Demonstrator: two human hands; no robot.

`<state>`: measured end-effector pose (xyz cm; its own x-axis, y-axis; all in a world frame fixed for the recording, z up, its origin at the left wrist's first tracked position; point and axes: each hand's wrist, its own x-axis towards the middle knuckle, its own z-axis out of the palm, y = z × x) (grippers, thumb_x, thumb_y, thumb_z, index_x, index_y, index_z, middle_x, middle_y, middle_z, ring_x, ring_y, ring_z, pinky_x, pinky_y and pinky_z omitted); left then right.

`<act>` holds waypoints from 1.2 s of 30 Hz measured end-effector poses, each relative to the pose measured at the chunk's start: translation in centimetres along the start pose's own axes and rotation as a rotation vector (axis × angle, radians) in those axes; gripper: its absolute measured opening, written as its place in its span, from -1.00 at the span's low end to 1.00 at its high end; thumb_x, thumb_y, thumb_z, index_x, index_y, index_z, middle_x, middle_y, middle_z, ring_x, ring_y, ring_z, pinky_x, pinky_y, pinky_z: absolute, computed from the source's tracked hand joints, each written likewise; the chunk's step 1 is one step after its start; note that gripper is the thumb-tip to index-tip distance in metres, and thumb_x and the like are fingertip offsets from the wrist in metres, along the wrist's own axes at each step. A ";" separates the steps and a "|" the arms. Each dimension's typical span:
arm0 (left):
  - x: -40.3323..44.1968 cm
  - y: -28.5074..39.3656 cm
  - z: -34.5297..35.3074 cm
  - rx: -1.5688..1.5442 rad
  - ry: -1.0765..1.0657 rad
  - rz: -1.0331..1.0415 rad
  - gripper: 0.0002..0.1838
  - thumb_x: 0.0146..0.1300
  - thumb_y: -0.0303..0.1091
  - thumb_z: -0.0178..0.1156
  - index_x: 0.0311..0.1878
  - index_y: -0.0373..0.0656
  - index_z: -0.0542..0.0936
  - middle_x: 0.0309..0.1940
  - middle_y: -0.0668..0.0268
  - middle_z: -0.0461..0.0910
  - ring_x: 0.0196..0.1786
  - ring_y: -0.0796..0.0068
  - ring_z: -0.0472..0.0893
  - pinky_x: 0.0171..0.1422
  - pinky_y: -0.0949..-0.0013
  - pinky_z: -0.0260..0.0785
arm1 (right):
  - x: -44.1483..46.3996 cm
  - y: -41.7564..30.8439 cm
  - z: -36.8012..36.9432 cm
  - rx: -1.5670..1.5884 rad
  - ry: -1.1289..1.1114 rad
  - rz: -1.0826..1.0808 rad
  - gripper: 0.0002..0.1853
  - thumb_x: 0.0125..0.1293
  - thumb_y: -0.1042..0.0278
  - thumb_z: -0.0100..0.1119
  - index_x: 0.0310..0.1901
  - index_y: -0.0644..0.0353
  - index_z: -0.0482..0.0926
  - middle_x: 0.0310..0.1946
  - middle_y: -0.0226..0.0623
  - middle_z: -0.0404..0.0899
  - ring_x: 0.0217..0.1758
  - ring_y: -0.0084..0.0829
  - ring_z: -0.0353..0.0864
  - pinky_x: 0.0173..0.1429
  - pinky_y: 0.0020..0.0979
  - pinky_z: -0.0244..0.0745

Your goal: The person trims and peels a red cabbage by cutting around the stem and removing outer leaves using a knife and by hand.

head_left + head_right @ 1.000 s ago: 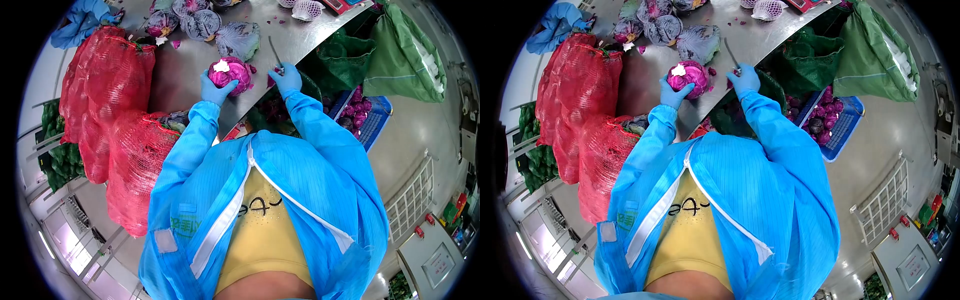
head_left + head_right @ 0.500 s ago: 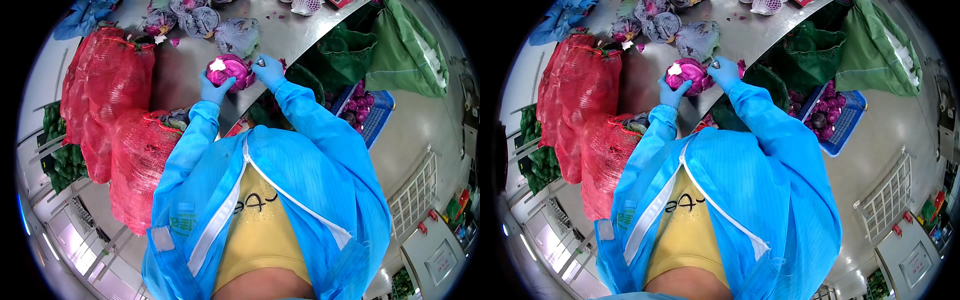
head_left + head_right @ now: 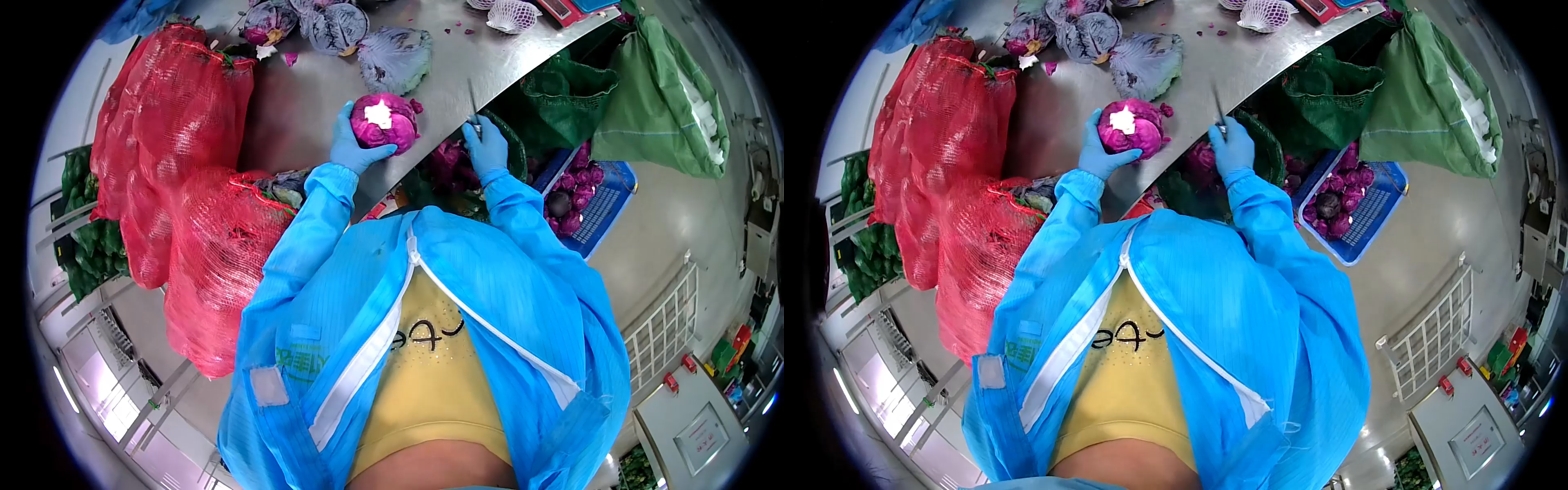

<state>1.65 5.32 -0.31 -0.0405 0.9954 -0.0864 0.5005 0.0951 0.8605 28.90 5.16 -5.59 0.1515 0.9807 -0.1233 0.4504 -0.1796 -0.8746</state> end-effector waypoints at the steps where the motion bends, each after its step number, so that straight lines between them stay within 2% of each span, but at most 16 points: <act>1: 0.1 0.6 0.0 0.108 -0.009 0.017 0.33 -0.51 -0.07 0.61 0.37 -0.18 0.00 0.20 0.00 0.20 0.25 0.05 0.29 0.36 0.16 0.18 | -0.3 -2.6 -0.4 0.033 -0.107 -0.009 -0.59 0.24 0.11 0.12 0.09 0.07 0.46 -0.14 -0.09 0.57 -0.09 -0.15 0.58 -0.01 -0.23 0.46; 2: 0.1 1.0 0.0 0.104 -0.002 0.014 0.33 -0.51 -0.07 0.61 0.37 -0.18 0.00 0.20 0.00 0.20 0.25 0.05 0.29 0.36 0.16 0.18 | -0.6 -5.5 -0.8 0.067 -0.212 -0.019 -0.55 0.26 0.10 0.10 0.17 0.00 0.43 -0.12 -0.08 0.57 -0.08 -0.13 0.58 0.00 -0.22 0.45; 4: 0.2 1.7 0.0 0.162 -0.044 0.043 0.33 -0.53 -0.10 0.60 0.37 -0.15 0.00 0.20 0.00 0.20 0.26 0.03 0.27 0.36 0.16 0.18 | -0.4 -7.5 0.4 -0.015 -0.186 -0.312 -0.47 0.31 -0.01 0.00 0.30 -0.14 0.28 -0.15 -0.06 0.58 -0.10 -0.07 0.58 0.00 -0.21 0.46; 5: 0.3 2.1 0.1 0.154 -0.056 0.010 0.34 -0.56 -0.11 0.59 0.38 -0.14 0.00 0.21 0.00 0.19 0.25 0.00 0.27 0.37 0.16 0.18 | -0.4 -8.8 0.2 -0.116 -0.262 -0.252 -0.43 0.34 -0.11 -0.10 0.35 -0.19 0.17 -0.16 -0.02 0.58 -0.13 -0.01 0.58 0.00 -0.17 0.45; 6: 0.4 2.4 0.1 0.150 -0.052 0.010 0.34 -0.56 -0.11 0.59 0.38 -0.14 0.00 0.21 0.00 0.19 0.25 0.00 0.27 0.37 0.16 0.18 | 0.0 -8.6 1.0 -0.120 -0.264 -0.256 -0.43 0.34 -0.11 -0.10 0.35 -0.19 0.17 -0.16 -0.02 0.58 -0.13 -0.01 0.58 0.00 -0.17 0.45; 8: 0.4 2.7 0.1 0.178 -0.079 0.021 0.33 -0.58 -0.09 0.59 0.37 -0.15 0.02 0.21 0.00 0.19 0.25 0.00 0.26 0.37 0.15 0.17 | 1.2 -7.6 2.5 -0.079 -0.347 -0.367 -0.43 0.35 -0.16 -0.16 0.35 -0.24 0.16 -0.14 0.02 0.57 -0.11 0.02 0.57 0.00 -0.15 0.44; 11: 0.5 2.4 1.1 0.227 -0.023 0.117 0.32 -0.60 -0.07 0.59 0.35 -0.16 0.06 0.21 0.01 0.20 0.26 0.00 0.25 0.37 0.14 0.17 | 1.8 -7.6 2.6 -0.039 -0.434 -0.291 -0.45 0.37 -0.12 -0.14 0.36 -0.24 0.15 -0.08 0.06 0.54 -0.05 0.03 0.55 0.04 -0.16 0.43; 16: 0.6 4.2 1.4 0.193 0.015 0.077 0.30 -0.61 -0.05 0.60 0.33 -0.18 0.12 0.19 0.02 0.23 0.24 0.03 0.27 0.36 0.12 0.17 | 1.7 -7.8 1.7 0.137 -0.549 -0.182 -0.45 0.39 -0.04 -0.14 0.38 -0.17 0.12 0.10 0.02 0.45 0.14 -0.03 0.47 0.19 -0.26 0.35; 19: 0.6 4.7 1.3 0.210 -0.004 0.066 0.28 -0.58 -0.06 0.60 0.33 -0.19 0.12 0.18 0.02 0.24 0.24 0.04 0.29 0.36 0.15 0.17 | 1.4 -7.8 1.4 0.116 -0.602 -0.102 -0.45 0.40 -0.02 -0.15 0.38 -0.13 0.13 0.19 -0.03 0.38 0.23 -0.07 0.40 0.26 -0.30 0.28; 26: 0.8 5.5 1.6 0.247 -0.013 -0.013 0.27 -0.55 -0.03 0.59 0.34 -0.19 0.12 0.19 0.01 0.23 0.23 0.03 0.30 0.35 0.15 0.18 | 1.6 -8.0 1.4 -0.060 -0.512 -0.130 -0.46 0.38 -0.06 -0.14 0.37 -0.26 0.12 0.03 0.04 0.49 0.05 0.08 0.48 0.13 -0.18 0.39; 28: 1.0 6.4 1.8 0.353 -0.012 -0.006 0.24 -0.50 0.02 0.55 0.33 -0.18 0.13 0.19 0.00 0.23 0.23 0.00 0.30 0.35 0.14 0.19 | 1.9 -8.8 1.2 -0.139 -0.472 -0.156 -0.46 0.37 -0.08 -0.15 0.37 -0.30 0.12 -0.01 0.07 0.50 0.01 0.12 0.49 0.09 -0.14 0.41; 31: 1.4 6.8 2.4 0.393 0.001 -0.070 0.21 -0.45 0.05 0.52 0.34 -0.16 0.13 0.18 -0.01 0.24 0.21 -0.02 0.30 0.32 0.14 0.21 | 1.7 -11.2 0.4 -0.494 -0.426 -0.096 -0.46 0.36 -0.17 -0.22 0.35 -0.33 0.16 -0.07 0.11 0.51 -0.05 0.14 0.50 0.04 -0.06 0.40; 32: 1.4 7.0 2.3 0.381 0.019 -0.061 0.21 -0.45 0.05 0.52 0.34 -0.16 0.13 0.18 -0.01 0.24 0.21 -0.02 0.30 0.32 0.14 0.21 | 1.6 -10.7 0.6 -0.506 -0.418 -0.114 -0.46 0.36 -0.17 -0.22 0.35 -0.33 0.16 -0.07 0.11 0.51 -0.05 0.14 0.50 0.04 -0.06 0.40; 34: 1.6 8.9 1.6 0.385 -0.071 -0.093 0.19 -0.45 0.04 0.50 0.32 -0.18 0.14 0.17 -0.02 0.27 0.19 -0.03 0.31 0.29 0.11 0.23 | 2.9 -8.3 1.5 -0.309 -0.339 -0.288 -0.47 0.36 -0.16 -0.21 0.34 -0.31 0.18 -0.04 0.12 0.50 -0.01 0.14 0.48 0.08 -0.07 0.39; 36: 1.8 7.5 2.6 0.411 -0.013 -0.070 0.17 -0.45 0.04 0.50 0.30 -0.19 0.17 0.14 -0.02 0.30 0.15 -0.03 0.33 0.26 0.09 0.24 | 3.0 -7.5 2.0 -0.210 -0.296 -0.352 -0.47 0.37 -0.14 -0.20 0.34 -0.28 0.18 0.00 0.14 0.47 0.05 0.13 0.45 0.14 -0.09 0.36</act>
<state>7.54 7.83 4.65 -0.0766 0.9863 -0.1460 0.8007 0.1481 0.5804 24.26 9.62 -0.38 -0.2836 0.9589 0.0073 0.6014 0.1838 -0.7775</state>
